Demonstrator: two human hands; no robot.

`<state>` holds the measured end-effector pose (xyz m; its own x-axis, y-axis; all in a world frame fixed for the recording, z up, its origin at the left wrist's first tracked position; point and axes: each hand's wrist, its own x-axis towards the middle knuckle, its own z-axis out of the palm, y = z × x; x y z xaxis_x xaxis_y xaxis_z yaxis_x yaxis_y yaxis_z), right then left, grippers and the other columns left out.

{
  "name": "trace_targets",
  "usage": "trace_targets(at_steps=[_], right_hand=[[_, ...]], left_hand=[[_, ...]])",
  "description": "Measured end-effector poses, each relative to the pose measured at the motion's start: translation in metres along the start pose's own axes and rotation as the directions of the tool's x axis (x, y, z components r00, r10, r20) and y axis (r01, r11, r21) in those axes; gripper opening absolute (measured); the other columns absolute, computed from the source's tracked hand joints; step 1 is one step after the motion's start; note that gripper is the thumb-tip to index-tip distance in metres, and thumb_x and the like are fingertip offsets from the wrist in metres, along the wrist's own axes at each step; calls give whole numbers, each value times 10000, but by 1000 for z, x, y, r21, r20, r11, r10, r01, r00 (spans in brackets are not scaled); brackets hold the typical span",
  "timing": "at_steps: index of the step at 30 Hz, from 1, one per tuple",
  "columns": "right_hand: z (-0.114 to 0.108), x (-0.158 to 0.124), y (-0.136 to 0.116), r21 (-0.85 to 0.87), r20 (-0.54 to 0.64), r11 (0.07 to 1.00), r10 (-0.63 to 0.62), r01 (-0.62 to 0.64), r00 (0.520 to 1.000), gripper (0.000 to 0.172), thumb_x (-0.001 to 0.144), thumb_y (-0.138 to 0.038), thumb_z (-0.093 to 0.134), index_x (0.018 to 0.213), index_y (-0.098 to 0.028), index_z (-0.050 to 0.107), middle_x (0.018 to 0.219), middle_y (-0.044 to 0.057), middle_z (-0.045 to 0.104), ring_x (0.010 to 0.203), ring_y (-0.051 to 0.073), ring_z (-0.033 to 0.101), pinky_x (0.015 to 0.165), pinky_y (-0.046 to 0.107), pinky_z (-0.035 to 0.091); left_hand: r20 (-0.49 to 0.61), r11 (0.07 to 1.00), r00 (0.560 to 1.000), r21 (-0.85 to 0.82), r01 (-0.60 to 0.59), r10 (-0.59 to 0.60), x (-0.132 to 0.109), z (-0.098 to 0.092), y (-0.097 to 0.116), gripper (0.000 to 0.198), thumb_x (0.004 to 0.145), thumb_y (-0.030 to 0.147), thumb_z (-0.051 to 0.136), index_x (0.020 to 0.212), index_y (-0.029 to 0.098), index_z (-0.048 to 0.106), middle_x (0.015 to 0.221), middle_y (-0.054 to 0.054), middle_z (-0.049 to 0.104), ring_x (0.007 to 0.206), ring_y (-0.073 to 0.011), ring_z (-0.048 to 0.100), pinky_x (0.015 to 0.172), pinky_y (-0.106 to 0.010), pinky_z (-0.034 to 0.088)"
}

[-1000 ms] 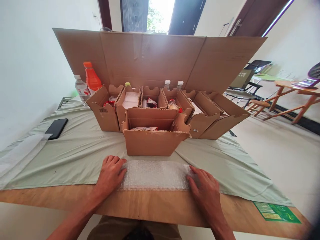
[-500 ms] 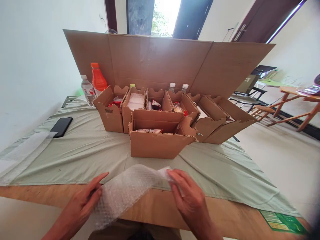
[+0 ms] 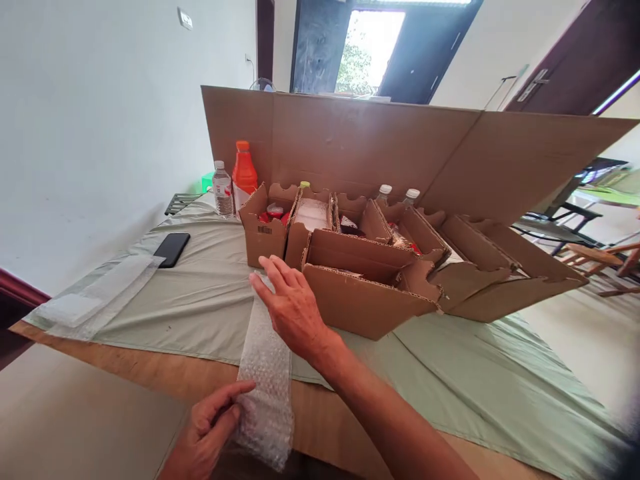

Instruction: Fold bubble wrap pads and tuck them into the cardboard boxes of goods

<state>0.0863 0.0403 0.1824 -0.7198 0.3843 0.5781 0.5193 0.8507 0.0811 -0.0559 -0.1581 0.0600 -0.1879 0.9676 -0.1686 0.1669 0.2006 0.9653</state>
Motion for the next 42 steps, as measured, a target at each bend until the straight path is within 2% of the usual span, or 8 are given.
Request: trace_targets(at_steps=[6, 11, 16, 25, 29, 32, 35, 42], right_hand=[[-23, -107, -2, 248, 170, 953, 137, -176, 976, 438, 871, 11, 431, 1189, -194, 652, 1398, 159, 605, 1242, 278, 592, 937, 471, 552], [-40, -191, -15, 392, 373, 881, 109, -263, 921, 768, 759, -37, 535, 1490, -260, 449, 1521, 112, 516, 1354, 266, 525, 1063, 469, 510], [-26, -190, -47, 536, 326, 774, 178, -336, 929, 685, 776, -18, 541, 1426, -237, 524, 1439, 98, 599, 1339, 242, 532, 1102, 457, 470], [-1, -152, -59, 695, 425, 373, 477, -614, 770, 234, 952, -232, 544, 1109, -217, 717, 872, 9, 766, 761, 168, 701, 720, 266, 558], [-1, -167, -58, 621, 138, 572, 593, -536, 793, 321, 956, -200, 558, 1273, -219, 606, 1022, 59, 740, 885, 190, 707, 784, 305, 586], [-9, -176, -62, 480, -31, 788, 455, -386, 890, 385, 937, -114, 536, 1303, -229, 564, 1110, 96, 714, 990, 223, 688, 848, 379, 587], [-14, -170, -68, 408, 124, 865, 263, -291, 957, 419, 884, -64, 544, 1274, -213, 584, 1256, 121, 680, 1156, 270, 637, 938, 454, 566], [10, -152, -73, 352, 278, 889, 198, -291, 940, 402, 863, -56, 593, 1236, -206, 604, 1361, 96, 648, 1266, 294, 573, 1020, 499, 499]], left_hand=[[137, 977, 982, -151, 150, -129, -6, 11, 1, 479, 839, 571, 650, 1128, 205, 758, 896, -53, 735, 766, -189, 638, 698, -281, 522], [197, 904, 961, -345, 251, -192, -13, 6, 23, 500, 755, 455, 682, 1178, 190, 718, 1061, -100, 754, 987, -269, 694, 866, -387, 555], [170, 905, 970, -363, 224, -172, -9, 11, 39, 500, 734, 409, 674, 1177, 178, 706, 1043, -122, 756, 916, -266, 714, 774, -382, 588], [-159, 915, 954, 359, -183, 253, 1, 10, 28, 289, 906, 447, 585, 893, 224, 769, 896, -59, 708, 837, -210, 668, 683, -265, 535], [-172, 896, 958, 420, -141, 232, 15, 10, 33, 344, 923, 453, 525, 766, 203, 703, 788, -40, 685, 717, -186, 642, 624, -260, 494], [-145, 897, 982, 440, -48, 124, 26, 6, 35, 333, 892, 475, 513, 795, 208, 687, 637, 2, 650, 596, -178, 613, 570, -268, 458], [-142, 892, 988, 453, 6, 66, 32, 2, 35, 388, 855, 465, 511, 1074, 197, 686, 732, -7, 727, 653, -202, 670, 620, -294, 484], [-86, 830, 989, 555, -54, 122, 39, 4, 28, 484, 874, 405, 483, 1276, 167, 607, 746, -14, 728, 696, -209, 694, 681, -319, 518]])
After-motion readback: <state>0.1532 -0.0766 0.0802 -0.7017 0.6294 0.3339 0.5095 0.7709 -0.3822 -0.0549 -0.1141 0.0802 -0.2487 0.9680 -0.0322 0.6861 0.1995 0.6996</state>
